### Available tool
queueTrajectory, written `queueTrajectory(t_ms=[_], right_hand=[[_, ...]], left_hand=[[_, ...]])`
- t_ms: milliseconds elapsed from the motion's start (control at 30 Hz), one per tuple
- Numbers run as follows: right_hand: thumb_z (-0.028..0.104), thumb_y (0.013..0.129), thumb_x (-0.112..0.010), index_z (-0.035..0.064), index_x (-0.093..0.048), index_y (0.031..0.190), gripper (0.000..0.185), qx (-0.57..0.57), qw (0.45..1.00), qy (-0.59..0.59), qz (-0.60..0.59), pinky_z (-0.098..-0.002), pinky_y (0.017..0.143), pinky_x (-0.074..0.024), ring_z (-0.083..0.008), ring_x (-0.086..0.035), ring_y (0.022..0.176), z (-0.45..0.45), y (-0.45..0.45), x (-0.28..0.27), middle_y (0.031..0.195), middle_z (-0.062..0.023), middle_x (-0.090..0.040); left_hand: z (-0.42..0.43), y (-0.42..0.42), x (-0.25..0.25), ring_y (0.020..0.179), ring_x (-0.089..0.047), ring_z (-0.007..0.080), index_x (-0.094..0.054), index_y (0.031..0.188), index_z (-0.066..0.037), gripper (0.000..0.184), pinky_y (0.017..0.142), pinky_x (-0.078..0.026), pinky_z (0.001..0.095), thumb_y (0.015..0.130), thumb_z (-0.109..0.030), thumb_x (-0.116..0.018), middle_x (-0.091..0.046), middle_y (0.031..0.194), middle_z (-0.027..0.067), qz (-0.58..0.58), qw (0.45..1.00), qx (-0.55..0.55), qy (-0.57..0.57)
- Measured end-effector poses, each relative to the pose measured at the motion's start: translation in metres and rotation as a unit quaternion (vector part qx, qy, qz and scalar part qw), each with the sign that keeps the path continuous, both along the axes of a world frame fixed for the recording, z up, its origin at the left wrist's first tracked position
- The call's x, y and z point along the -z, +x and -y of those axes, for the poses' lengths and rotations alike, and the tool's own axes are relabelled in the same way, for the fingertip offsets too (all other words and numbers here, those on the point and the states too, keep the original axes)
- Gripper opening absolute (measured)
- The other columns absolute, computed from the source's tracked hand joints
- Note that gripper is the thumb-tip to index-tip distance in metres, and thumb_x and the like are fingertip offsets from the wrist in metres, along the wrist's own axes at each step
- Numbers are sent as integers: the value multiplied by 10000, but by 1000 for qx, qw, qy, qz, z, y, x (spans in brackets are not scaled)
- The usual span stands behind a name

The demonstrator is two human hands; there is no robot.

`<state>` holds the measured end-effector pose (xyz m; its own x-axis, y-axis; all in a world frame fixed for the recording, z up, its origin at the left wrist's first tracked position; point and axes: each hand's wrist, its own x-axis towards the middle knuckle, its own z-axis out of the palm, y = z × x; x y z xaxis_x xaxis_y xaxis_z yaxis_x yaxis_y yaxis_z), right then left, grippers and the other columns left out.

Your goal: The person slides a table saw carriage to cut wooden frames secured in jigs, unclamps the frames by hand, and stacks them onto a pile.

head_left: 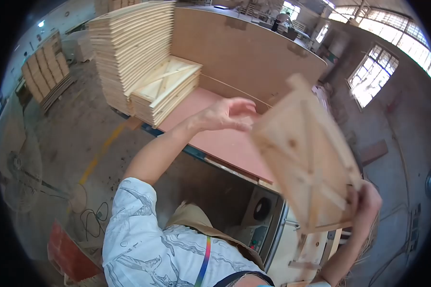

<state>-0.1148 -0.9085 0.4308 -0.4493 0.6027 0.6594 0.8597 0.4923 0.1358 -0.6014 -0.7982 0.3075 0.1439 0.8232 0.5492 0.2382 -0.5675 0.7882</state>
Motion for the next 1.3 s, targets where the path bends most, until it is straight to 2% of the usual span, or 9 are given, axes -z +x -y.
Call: queueTrajectory(t_ms=[67,333,500,567,633,700,1000,1167,1300], right_hand=[[194,812,-840,17,-608,877,298,-86,994,-60,21,-426,569,-411,-333,-532,613,-21,-61,10,667,-139,-488],[294,852,-837,-5,-668,1230,511,-162,985,52,28,-510,938,-479,-400,-614,1036,-152,-310,33,1096,-203,-664],[319,987,-751,-53,-614,1345,534,40,950,6,-311,-474,983,-497,-373,-614,1146,-243,-442,158,1263,-231,-641],[395,1037,-696,-66,-606,1352,566,1,828,-321,-460,-351,892,-532,-228,-649,989,-286,-509,215,1109,-126,-668],[371,1031,-708,-62,-616,1273,504,-140,544,-498,-661,-289,873,-543,-170,-667,993,-290,-615,209,1103,-110,-681],[156,966,-776,-70,-605,1199,366,-139,682,-332,-637,-335,846,-561,-182,-680,969,-353,-682,265,1129,-130,-688],[100,869,-719,-81,-664,1143,333,-133,771,-351,-515,-388,835,-573,-294,-738,898,-449,-786,283,995,-215,-749],[344,966,-671,-20,-702,1166,416,-1,906,-254,-338,-550,1051,-448,-468,-609,1131,-482,-802,298,1138,-299,-697],[496,1017,-636,-57,-561,1378,665,-27,888,-320,-331,-532,1134,-395,-504,-474,1329,-466,-777,282,1389,-377,-537]], left_hand=[[35,-31,-14,1252,-636,168,-591,1452,-28,721,1064,-504,336,868,-326,-890,-707,1327,73,54,949,238,-202],[120,-212,79,1139,-677,176,-636,1369,42,518,985,-542,338,928,-167,-811,-726,1259,116,202,955,-44,-212],[94,-307,126,1061,-698,159,-664,1318,55,408,945,-558,332,980,-146,-769,-744,1205,93,389,878,-190,-204],[71,-322,143,1080,-687,156,-665,1313,54,370,945,-553,330,1007,-140,-740,-736,1229,95,483,816,-246,-201],[45,-317,140,1074,-677,152,-658,1310,60,355,956,-541,326,1031,-152,-714,-729,1200,94,481,811,-295,-153],[25,-332,143,1071,-665,149,-661,1246,80,354,972,-518,322,1060,-219,-688,-725,1162,103,414,828,-351,-140],[-11,-439,143,639,-752,270,-640,1025,109,561,546,-640,378,1103,-441,-560,-732,839,186,307,833,-244,-389],[-38,-470,112,556,-730,271,-630,845,118,729,491,-610,352,1100,-550,-484,-695,671,200,146,798,-274,-517],[-55,-487,93,554,-725,260,-643,821,95,733,490,-603,357,1099,-561,-471,-695,669,192,40,779,-267,-566]])
